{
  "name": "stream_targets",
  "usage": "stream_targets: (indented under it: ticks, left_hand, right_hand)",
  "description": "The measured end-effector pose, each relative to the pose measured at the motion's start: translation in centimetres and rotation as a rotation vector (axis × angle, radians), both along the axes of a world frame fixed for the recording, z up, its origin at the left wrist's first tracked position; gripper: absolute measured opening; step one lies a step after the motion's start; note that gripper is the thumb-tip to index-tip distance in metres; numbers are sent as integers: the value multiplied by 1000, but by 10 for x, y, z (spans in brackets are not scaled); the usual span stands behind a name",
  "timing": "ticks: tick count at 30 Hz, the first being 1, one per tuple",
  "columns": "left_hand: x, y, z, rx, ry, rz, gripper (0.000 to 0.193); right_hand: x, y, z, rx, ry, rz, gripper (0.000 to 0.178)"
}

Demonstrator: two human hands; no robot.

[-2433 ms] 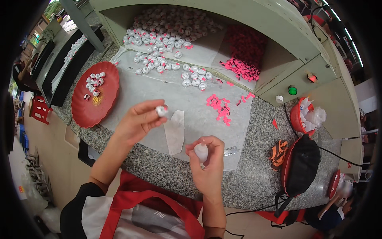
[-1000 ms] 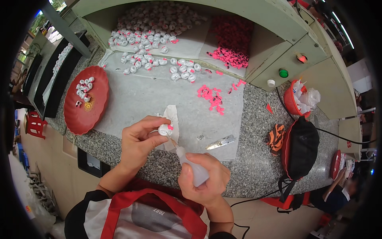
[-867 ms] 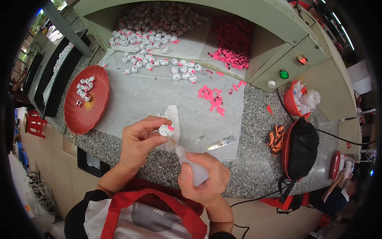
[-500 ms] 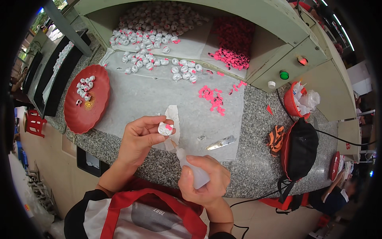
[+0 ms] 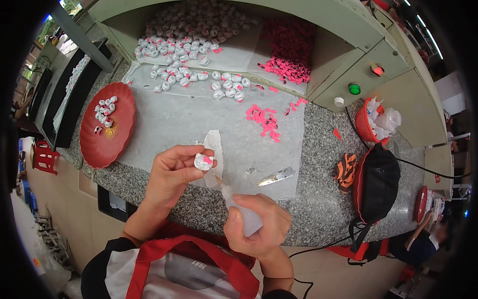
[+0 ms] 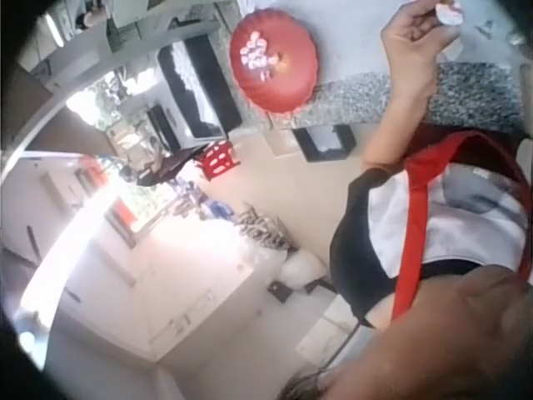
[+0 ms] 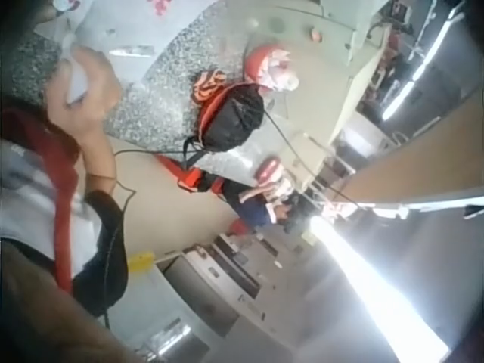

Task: Applying glue and attaching pink bows to toy cat heads.

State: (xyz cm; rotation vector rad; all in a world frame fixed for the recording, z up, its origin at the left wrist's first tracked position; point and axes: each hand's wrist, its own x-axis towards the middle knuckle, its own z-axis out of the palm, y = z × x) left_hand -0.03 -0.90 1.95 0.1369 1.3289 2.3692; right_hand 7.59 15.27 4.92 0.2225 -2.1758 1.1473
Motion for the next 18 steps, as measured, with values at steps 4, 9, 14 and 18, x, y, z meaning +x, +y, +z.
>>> stream_targets:
  ticks: [4, 9, 14, 18]
  left_hand:
    - [1, 1, 1, 8, -26, -23, 39]
    - [-2, -2, -1, 11, -27, -19, 39]
    - [-7, -4, -16, -11, -10, 0, 37]
    - [0, -3, -14, -37, -80, -64, 36]
  right_hand:
    - [1, 0, 5, -2, -43, 19, 21]
    - [-1, -7, 1, -134, -144, -31, 22]
    - [-8, 18, -24, -815, -600, -160, 23]
    - [-54, 73, -77, -154, -693, -363, 36]
